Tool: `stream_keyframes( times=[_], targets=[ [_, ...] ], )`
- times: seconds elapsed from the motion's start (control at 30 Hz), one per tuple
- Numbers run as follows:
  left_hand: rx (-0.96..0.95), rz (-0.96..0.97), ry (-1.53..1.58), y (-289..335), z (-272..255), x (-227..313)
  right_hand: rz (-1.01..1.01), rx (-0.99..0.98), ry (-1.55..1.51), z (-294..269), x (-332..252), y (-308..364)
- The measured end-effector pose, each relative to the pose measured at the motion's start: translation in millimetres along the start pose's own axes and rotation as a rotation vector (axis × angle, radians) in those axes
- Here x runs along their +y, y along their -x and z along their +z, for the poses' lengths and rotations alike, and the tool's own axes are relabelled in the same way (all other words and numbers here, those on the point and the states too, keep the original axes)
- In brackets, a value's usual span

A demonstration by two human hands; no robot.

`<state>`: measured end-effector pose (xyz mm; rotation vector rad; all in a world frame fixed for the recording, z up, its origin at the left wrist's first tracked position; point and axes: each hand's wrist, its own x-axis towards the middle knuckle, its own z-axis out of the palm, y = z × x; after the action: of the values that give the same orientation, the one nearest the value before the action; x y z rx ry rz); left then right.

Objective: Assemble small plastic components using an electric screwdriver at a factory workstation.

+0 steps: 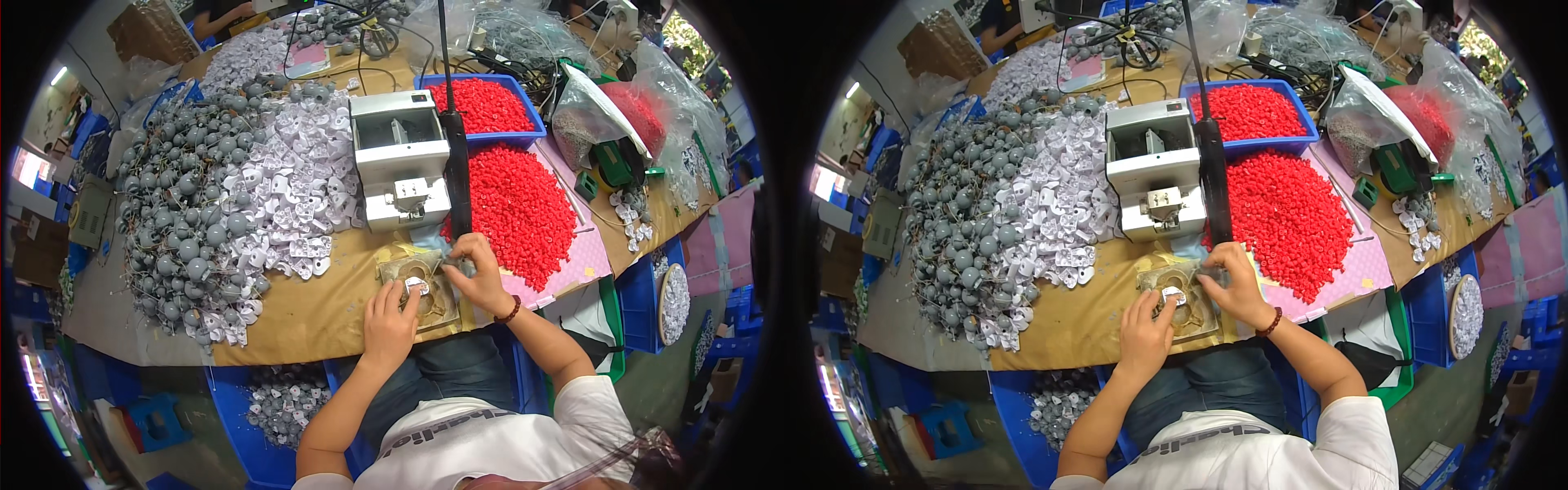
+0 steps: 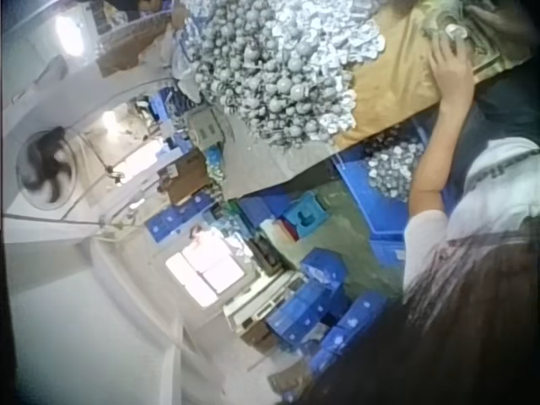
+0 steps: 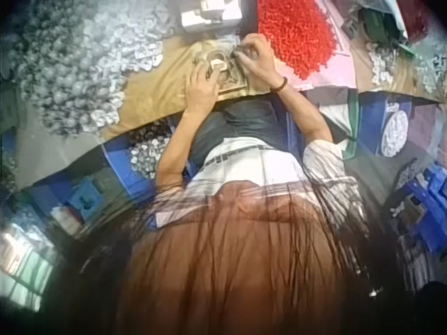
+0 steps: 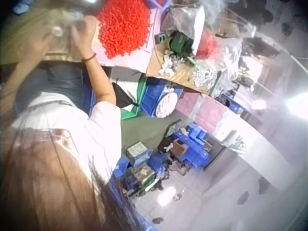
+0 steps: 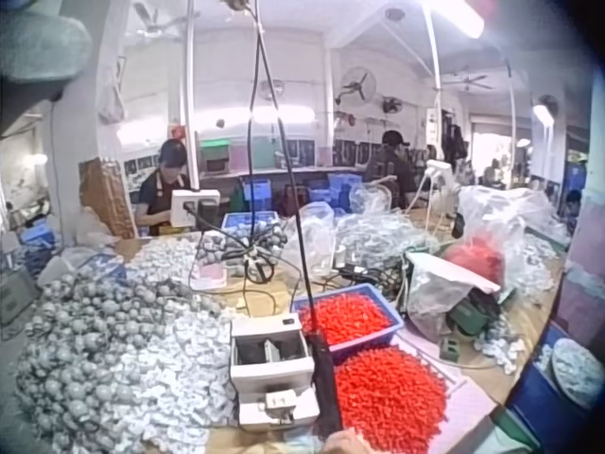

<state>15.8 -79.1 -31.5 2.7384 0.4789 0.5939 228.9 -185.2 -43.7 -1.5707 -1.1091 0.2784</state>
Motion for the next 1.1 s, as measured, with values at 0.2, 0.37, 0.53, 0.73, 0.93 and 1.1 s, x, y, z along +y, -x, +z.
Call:
stream_keyframes(
  times=[0.2,0.37,0.53,0.73,0.93,1.1],
  targets=[
    [0.01,-0.015,0.018,0,-1,0,0.477,-0.268,-0.88,11,0,-12],
    [0.023,-0.017,0.038,-3,-2,-1,0.679,-0.392,-1.178,6,-7,-22],
    [0.031,-0.006,0.074,-6,-2,-5,0.485,-0.524,-0.659,-2,-19,-32],
    [0.052,-0.013,0.106,-9,-3,-6,0.122,-0.464,-0.016,5,-29,-30],
    [0.054,-0.003,0.125,-11,-2,-8,-0.039,-0.32,0.113,13,-18,-16],
    [0.04,-0.005,0.101,-8,3,-11,-0.085,-0.378,0.19,13,-24,-24]
  ],
)
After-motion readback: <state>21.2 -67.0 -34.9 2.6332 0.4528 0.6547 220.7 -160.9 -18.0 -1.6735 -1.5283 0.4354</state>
